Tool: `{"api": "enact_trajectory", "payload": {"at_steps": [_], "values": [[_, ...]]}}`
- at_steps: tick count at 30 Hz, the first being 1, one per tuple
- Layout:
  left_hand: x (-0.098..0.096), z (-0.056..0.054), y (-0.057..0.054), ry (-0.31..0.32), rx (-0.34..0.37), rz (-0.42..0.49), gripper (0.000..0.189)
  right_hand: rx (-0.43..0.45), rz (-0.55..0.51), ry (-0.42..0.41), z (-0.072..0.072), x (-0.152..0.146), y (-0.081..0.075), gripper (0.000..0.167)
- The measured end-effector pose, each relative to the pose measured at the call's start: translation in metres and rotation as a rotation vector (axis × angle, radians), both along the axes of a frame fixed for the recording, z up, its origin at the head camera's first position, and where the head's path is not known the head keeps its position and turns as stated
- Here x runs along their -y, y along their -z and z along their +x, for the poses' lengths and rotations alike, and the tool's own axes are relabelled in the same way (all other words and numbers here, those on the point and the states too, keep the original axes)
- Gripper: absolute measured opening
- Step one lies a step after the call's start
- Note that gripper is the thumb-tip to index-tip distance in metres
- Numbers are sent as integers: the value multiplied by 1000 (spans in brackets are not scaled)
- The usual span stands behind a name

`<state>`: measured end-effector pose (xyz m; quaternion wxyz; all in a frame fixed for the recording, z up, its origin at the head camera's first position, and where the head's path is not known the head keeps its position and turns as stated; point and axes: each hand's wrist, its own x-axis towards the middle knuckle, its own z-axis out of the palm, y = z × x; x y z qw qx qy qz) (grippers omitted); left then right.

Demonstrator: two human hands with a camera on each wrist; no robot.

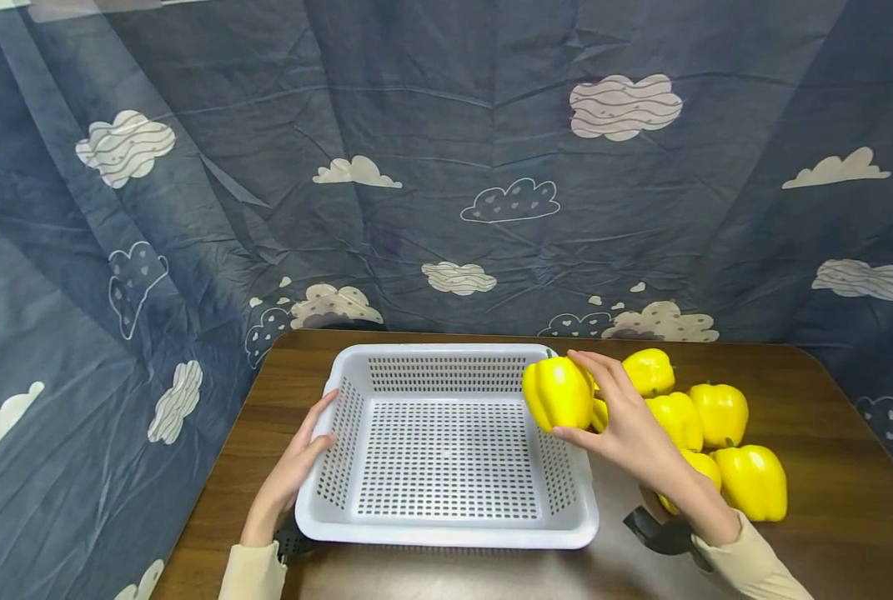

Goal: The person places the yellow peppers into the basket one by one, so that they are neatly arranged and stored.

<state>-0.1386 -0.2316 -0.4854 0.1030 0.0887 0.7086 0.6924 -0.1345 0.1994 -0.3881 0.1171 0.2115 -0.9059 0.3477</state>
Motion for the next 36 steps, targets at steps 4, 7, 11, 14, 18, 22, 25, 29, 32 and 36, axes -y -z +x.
{"api": "enact_trajectory", "payload": {"at_steps": [4, 7, 11, 14, 18, 22, 25, 29, 32, 36], "values": [[0, -1, 0, -13, 7, -1, 63, 7, -11, -31, -5, 12, -2, 92], [0, -1, 0, -18, 7, 1, 64, 22, -34, -53, -9, 19, -3, 92], [0, -2, 1, -13, 5, 10, 64, 43, -65, -81, -13, 29, -3, 93], [-1, -2, 2, -11, -1, 14, 64, 56, -80, -101, -16, 37, -4, 92], [-1, -2, 2, -17, -6, 13, 63, 70, -91, -119, -19, 48, -5, 92], [-2, -2, 2, -24, -8, 18, 63, 69, -93, -138, -23, 58, -5, 91], [-2, -2, 3, -28, -16, 22, 63, 66, -98, -146, -27, 67, -4, 91], [-2, -2, 3, -29, -31, 24, 63, 64, -121, -166, -31, 78, -1, 91], [-2, -2, 3, -28, -42, 23, 63, 60, -138, -185, -34, 87, 2, 89], [-2, -1, 3, -27, -44, 29, 63, 74, -143, -189, -38, 97, 7, 88]]}}
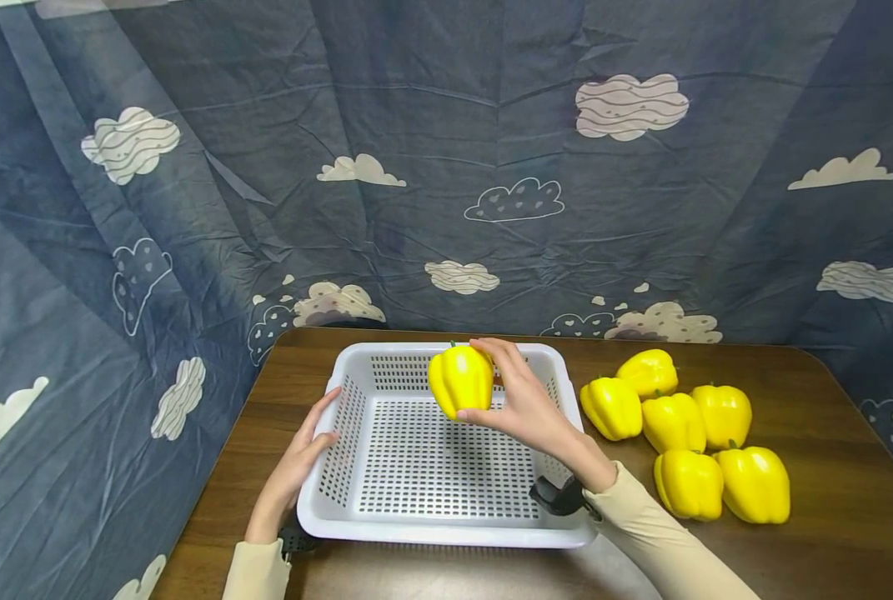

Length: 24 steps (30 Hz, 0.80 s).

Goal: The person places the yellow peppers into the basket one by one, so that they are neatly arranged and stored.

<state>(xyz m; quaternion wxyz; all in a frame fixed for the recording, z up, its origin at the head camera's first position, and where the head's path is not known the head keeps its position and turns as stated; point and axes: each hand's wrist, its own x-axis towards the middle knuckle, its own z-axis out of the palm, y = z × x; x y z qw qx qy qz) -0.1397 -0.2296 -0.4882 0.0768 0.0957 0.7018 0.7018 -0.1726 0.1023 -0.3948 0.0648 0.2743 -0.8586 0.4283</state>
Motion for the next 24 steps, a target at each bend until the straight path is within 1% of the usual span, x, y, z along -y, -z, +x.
{"api": "enact_trajectory", "payload": {"at_steps": [9, 15, 24], "values": [[0, 0, 1, -7, 6, 6, 63, 110, -18, -7, -9, 23, 6, 91], [1, 0, 1, -3, -2, 10, 63, 137, -38, -22, -14, 35, 10, 90], [0, 0, 0, -10, 16, 15, 64, 171, -67, -30, -21, 55, 19, 88]]}}
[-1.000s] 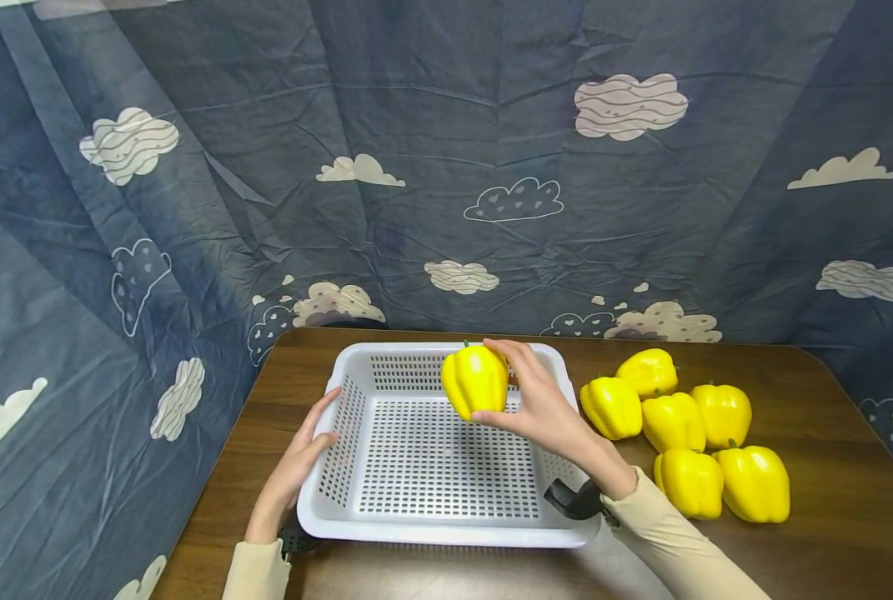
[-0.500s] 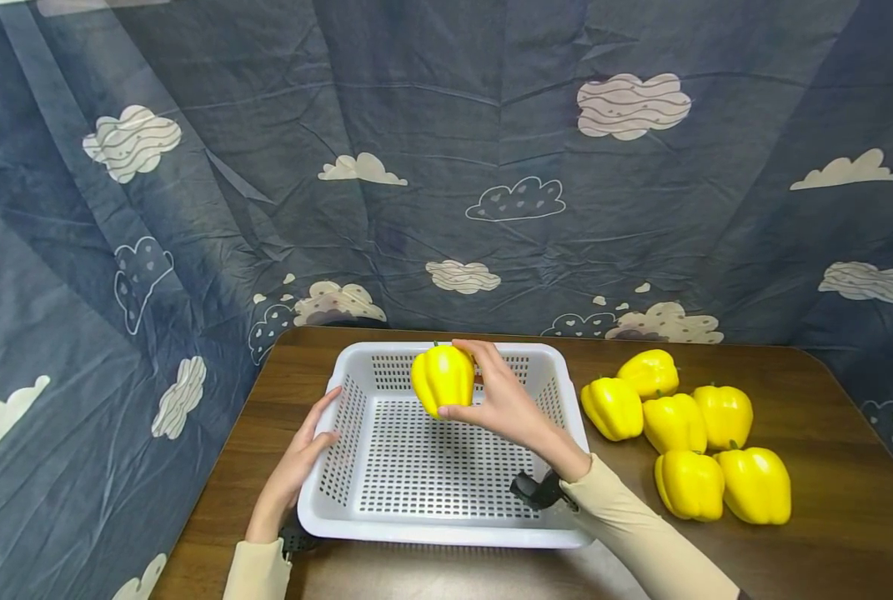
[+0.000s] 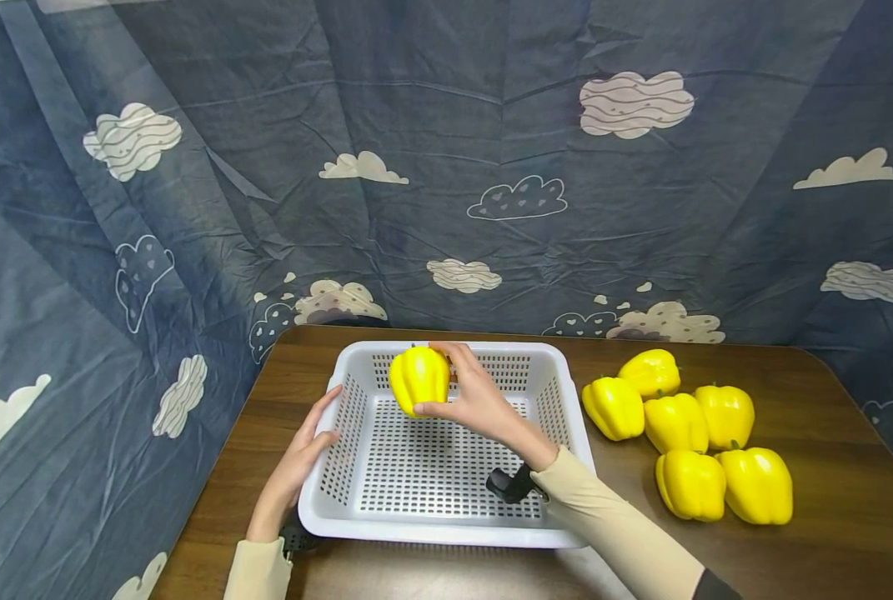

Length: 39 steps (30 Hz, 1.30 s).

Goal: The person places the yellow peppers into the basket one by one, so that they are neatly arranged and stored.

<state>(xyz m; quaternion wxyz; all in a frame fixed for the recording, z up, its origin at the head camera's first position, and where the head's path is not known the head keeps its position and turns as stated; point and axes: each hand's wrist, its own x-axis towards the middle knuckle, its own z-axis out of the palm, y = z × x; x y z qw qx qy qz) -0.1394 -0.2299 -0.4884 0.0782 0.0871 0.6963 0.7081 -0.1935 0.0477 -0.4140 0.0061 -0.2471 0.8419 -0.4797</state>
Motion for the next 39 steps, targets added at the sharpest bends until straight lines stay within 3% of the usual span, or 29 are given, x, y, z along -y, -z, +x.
{"api": "enact_trajectory", "payload": {"at_steps": [20, 39], "values": [[0, 0, 2, -1, 5, -4, 63, 60, 6, -25, -10, 32, 27, 84], [0, 0, 1, -3, 16, 1, 64, 99, 85, -16, -19, 55, 60, 86]]}}
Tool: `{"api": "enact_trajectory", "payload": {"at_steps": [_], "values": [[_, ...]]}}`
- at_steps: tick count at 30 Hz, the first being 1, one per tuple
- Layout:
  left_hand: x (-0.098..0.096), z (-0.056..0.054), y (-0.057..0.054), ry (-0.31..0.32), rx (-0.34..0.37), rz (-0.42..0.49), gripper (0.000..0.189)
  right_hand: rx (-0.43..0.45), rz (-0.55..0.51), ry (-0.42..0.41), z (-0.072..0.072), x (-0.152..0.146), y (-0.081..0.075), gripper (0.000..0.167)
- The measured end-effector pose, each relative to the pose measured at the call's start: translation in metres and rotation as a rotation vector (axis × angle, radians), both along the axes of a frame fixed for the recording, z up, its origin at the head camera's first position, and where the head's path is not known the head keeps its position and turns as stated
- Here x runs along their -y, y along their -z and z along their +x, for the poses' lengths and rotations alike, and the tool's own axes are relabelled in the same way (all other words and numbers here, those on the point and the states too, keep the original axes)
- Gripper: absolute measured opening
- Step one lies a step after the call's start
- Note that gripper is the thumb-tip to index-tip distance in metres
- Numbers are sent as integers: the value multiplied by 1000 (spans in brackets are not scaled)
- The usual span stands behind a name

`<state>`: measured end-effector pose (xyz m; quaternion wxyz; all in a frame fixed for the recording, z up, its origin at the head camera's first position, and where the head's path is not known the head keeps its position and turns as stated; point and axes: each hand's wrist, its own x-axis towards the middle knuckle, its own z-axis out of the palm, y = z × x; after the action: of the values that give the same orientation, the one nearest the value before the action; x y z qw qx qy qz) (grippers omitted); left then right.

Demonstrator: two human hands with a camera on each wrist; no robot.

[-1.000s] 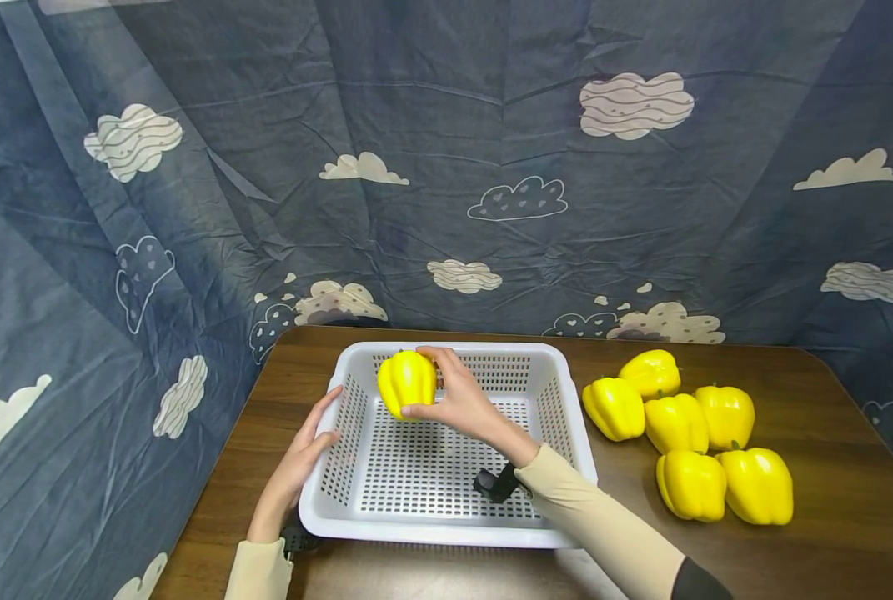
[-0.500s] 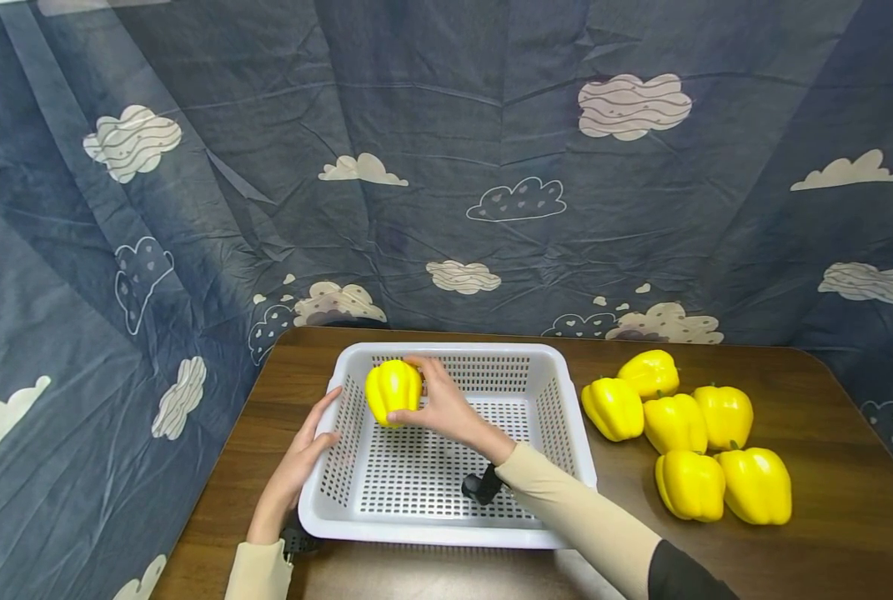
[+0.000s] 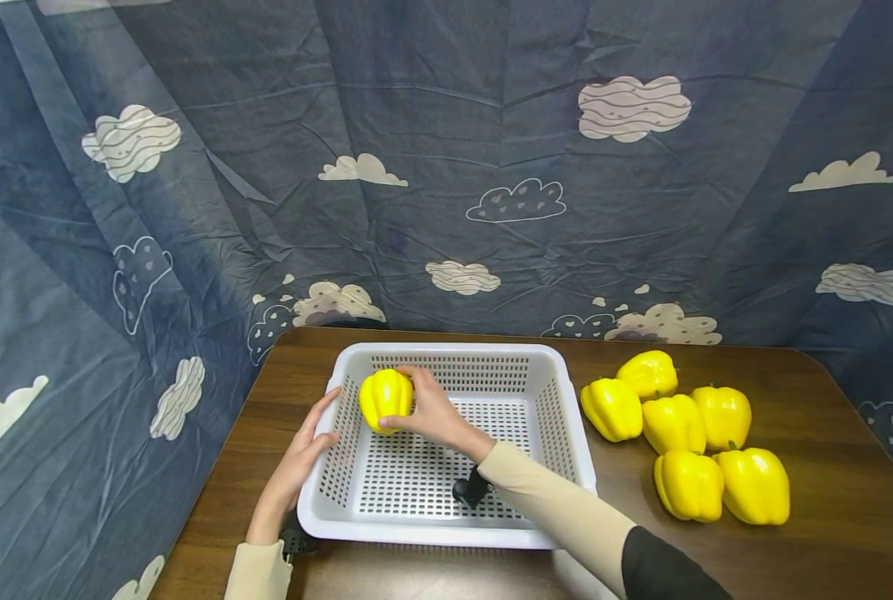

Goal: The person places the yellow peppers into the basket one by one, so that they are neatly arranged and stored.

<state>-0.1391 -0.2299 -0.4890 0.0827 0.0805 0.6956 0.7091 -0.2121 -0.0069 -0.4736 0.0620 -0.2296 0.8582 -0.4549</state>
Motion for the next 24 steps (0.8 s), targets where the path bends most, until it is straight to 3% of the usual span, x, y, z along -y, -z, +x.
{"api": "enact_trajectory", "payload": {"at_steps": [24], "values": [[1, 1, 0, 2, 12, 12, 64, 12, 76, 17, -1, 13, 23, 89]]}}
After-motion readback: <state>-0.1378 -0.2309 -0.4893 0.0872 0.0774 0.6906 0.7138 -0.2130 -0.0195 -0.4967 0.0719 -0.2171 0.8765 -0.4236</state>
